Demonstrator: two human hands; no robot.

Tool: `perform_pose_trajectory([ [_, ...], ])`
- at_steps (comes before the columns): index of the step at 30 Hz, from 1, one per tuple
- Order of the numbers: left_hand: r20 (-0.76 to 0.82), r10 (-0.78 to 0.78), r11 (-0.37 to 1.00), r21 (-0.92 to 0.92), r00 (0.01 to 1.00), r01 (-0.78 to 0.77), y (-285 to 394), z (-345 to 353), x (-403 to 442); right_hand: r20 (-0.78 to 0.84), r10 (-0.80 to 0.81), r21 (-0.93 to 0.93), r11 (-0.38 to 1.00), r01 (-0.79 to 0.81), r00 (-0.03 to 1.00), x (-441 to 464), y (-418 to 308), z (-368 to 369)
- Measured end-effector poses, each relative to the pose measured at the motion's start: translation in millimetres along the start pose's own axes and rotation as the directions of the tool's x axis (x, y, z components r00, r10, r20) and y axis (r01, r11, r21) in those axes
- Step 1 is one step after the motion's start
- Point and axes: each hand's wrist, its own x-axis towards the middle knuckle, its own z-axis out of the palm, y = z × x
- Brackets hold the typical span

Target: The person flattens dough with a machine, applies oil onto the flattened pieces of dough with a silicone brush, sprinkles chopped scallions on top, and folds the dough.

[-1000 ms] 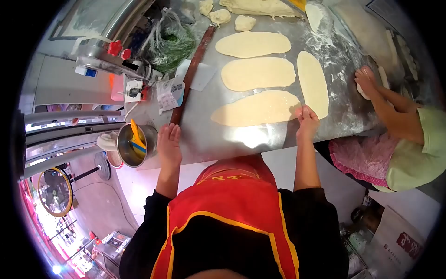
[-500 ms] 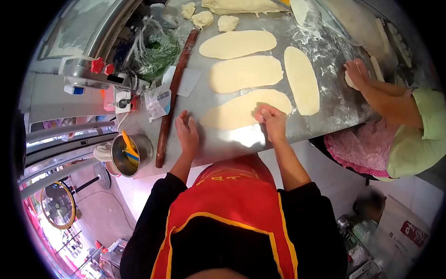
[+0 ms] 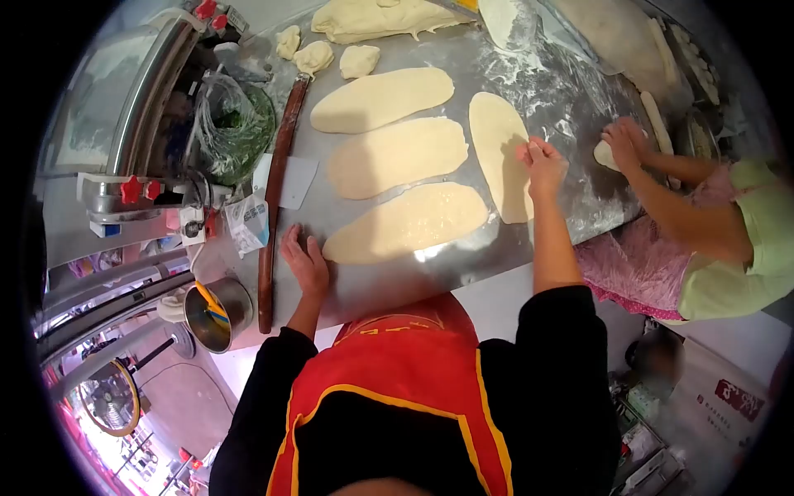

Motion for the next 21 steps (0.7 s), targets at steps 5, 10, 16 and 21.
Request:
perform_pose_trajectory([
  [5,0.010,0.020,1.000,-0.003,1.000,-0.020,4,-3,2,0.132,0.087,-0.248,0.967,-0.052,0.987,-20,-13,-32],
  [10,0.001,-0.009,0.999,-0.035,1.000,0.009,9,-3,4,0.302,0.049,-0.191,0.982,0.010,0.952,-4,-13,-17],
  [16,-0.002,-0.005,1.000,-0.026,1.000,0.005,3,-3,2,0.237,0.066,-0.291,0.957,0.006,0.969,-5,-18,-30],
  [21,0.013,-0.043,0.999,-0.033,0.999,0.043,6,-5,-2,0.209,0.037,-0.259,0.966,0.019,0.977,-23,-7,-63],
])
